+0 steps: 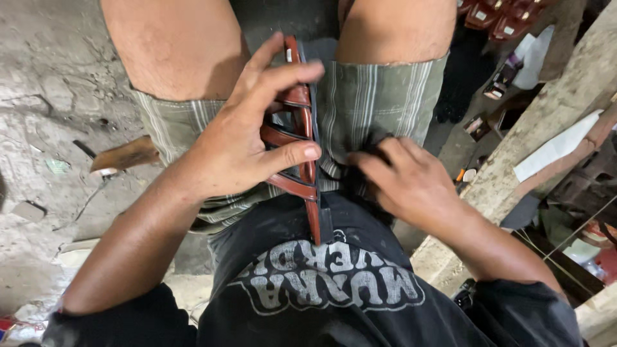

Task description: The person sits on the floor and repeatedly attaches black rubber soles to brown sandals using a handheld tool. They press the sole onto the sandal, use the tool to secure it, and then place the finished sandal aside before picking up another.

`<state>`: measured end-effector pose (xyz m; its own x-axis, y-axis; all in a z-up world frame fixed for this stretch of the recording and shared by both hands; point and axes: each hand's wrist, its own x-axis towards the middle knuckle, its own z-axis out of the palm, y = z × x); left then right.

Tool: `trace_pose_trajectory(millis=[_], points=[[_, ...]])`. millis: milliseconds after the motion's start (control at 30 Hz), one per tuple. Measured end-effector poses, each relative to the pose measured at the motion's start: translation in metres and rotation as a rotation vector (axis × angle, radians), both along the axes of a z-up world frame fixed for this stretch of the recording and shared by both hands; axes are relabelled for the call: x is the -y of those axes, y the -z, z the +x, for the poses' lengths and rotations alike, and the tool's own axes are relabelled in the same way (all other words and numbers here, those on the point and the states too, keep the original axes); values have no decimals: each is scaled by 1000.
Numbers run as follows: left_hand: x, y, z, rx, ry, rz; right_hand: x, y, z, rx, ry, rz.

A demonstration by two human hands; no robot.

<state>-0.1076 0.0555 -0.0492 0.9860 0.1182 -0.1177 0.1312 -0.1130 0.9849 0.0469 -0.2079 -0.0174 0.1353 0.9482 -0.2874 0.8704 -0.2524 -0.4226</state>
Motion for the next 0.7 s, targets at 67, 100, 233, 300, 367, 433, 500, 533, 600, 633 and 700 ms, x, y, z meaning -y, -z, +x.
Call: trace_pose_trajectory(millis=[67,100,233,300,367,433,500,533,600,633,700], points=[[-3,2,1,31,51,121,8,4,10,-180,103,125],[-3,3,-1,-22,71,90,11,6,11,-278,231,168],[-5,8,-4,-24,112,54,18,13,0,-604,435,393],[-6,9,-3,-29,123,37,14,18,-11,-759,382,462],[-6,10,-1,-38,136,20,7,20,-19,-938,341,450],[-7,12,0,-48,150,0,-1,23,-26,-935,345,467],[-6,15,0,-24,144,3,-6,25,-29,-926,343,479],[-6,16,0,-12,142,4,-7,26,-30,-921,341,481],[-5,18,2,-14,147,-14,-9,28,-32,-923,345,484],[-4,18,2,-16,150,-24,-10,29,-33,-933,355,483],[-2,20,2,36,127,29,-10,33,-36,-952,372,505]])
